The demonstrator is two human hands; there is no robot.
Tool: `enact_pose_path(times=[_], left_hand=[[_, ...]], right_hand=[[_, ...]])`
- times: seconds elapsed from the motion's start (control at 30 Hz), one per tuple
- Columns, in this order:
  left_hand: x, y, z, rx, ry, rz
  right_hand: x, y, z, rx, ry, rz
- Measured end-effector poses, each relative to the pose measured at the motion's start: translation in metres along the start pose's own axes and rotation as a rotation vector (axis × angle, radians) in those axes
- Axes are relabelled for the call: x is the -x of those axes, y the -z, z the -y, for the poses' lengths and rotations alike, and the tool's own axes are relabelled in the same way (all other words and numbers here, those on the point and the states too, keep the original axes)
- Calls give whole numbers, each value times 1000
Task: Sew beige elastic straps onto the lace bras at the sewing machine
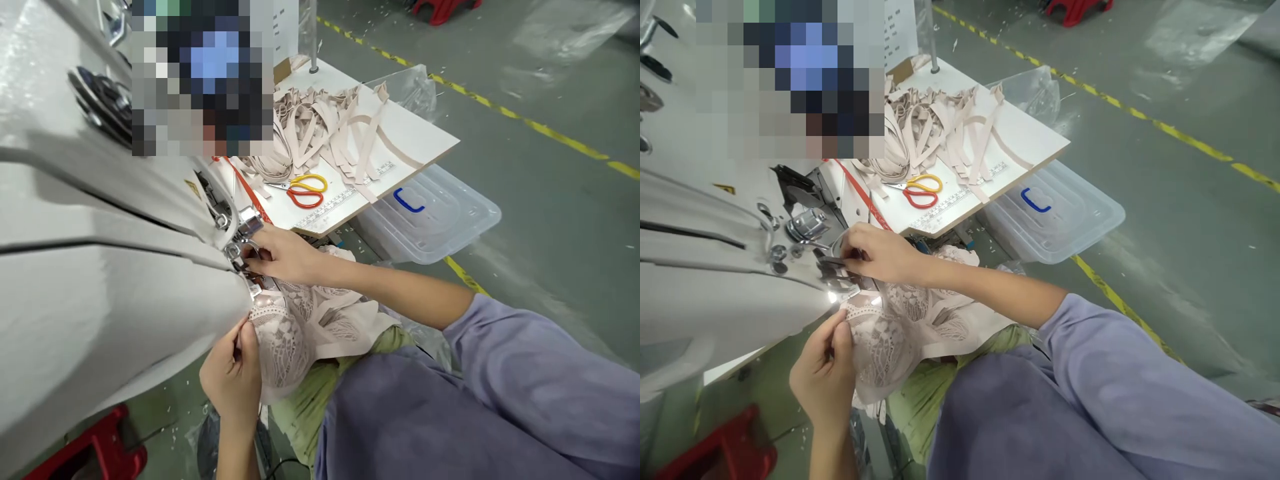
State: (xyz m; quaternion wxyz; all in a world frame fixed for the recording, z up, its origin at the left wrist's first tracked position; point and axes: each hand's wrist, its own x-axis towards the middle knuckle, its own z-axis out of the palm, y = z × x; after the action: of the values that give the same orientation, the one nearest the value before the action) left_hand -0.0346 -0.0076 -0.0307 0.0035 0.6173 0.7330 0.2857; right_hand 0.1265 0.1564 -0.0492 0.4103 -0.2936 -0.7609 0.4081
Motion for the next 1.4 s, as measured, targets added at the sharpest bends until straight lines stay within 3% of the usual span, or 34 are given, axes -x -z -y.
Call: enact_pose_path(times=[0.17,0.4,0.83,1.0,1.17,1.27,1.33,1.4], left_hand=[[-2,3,1,36,22,-55],[-8,4,-10,74,29,-32],[-9,-2,-6,86,79,-3],[-7,-1,-7,99,165,14],[-16,6,-8,285,370,216],[-10,8,-14,605,519,533],[8,3,-24,906,659,755],[34,-8,-39,1192,760,867]], right_hand=[[-1,0,2,-22,-2,-2],[-2,-3,-1,-11,15,-22],[-4,-2,-3,-30,18,-12],[-2,-2,-3,-33,8,-36],[1,-6,1,-98,-14,-65],[7,-7,8,-144,-61,-85],[16,-2,16,-187,-104,-79],[29,11,29,-251,-149,2]])
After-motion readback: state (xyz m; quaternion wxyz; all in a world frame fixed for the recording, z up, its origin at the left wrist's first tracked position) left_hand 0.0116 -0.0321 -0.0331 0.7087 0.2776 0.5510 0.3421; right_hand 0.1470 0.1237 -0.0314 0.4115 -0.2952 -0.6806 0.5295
